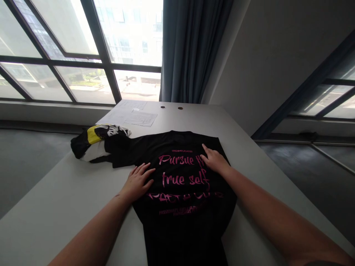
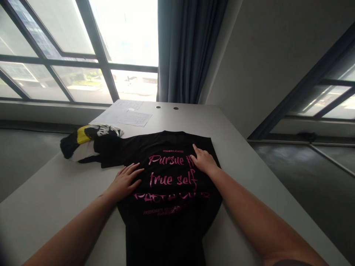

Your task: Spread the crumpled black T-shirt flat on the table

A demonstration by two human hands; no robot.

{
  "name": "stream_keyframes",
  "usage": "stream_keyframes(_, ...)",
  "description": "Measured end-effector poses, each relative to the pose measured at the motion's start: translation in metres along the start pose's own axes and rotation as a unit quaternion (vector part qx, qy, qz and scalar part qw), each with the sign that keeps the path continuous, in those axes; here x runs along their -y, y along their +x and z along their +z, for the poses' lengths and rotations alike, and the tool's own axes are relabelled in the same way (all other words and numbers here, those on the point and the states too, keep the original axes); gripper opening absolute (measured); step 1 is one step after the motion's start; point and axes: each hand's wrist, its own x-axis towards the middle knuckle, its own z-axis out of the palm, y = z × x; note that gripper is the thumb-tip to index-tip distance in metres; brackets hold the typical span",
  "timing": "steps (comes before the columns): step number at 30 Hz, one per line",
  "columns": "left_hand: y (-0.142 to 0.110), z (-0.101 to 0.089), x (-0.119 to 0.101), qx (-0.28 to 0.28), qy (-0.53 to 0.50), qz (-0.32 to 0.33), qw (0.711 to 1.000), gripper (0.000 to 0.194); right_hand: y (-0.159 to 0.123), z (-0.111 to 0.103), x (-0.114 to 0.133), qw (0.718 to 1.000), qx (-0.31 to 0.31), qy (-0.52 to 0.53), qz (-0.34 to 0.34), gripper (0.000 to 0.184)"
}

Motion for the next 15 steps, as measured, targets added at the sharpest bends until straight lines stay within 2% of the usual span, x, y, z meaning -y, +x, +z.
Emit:
stream_keyframes(5,-0.001,0.0,0.001,-0.001,0.001,0.0,1.0,0.049,0.018,0.018,-0.031,0.995,0.052,-0.03,0.077,0.068)
stream_keyframes(12,-0.002,0.002,0.002,-0.014,0.004,0.012,1.0,0.049,0.052,0.025,-0.064,0.99,0.045,-0.025,0.132,0.072)
stream_keyframes(15,-0.003,0.003,0.003,-0.011,0.005,0.008,1.0,0.049,0.064,0.02,-0.071,0.992,-0.007,-0.018,0.121,0.068)
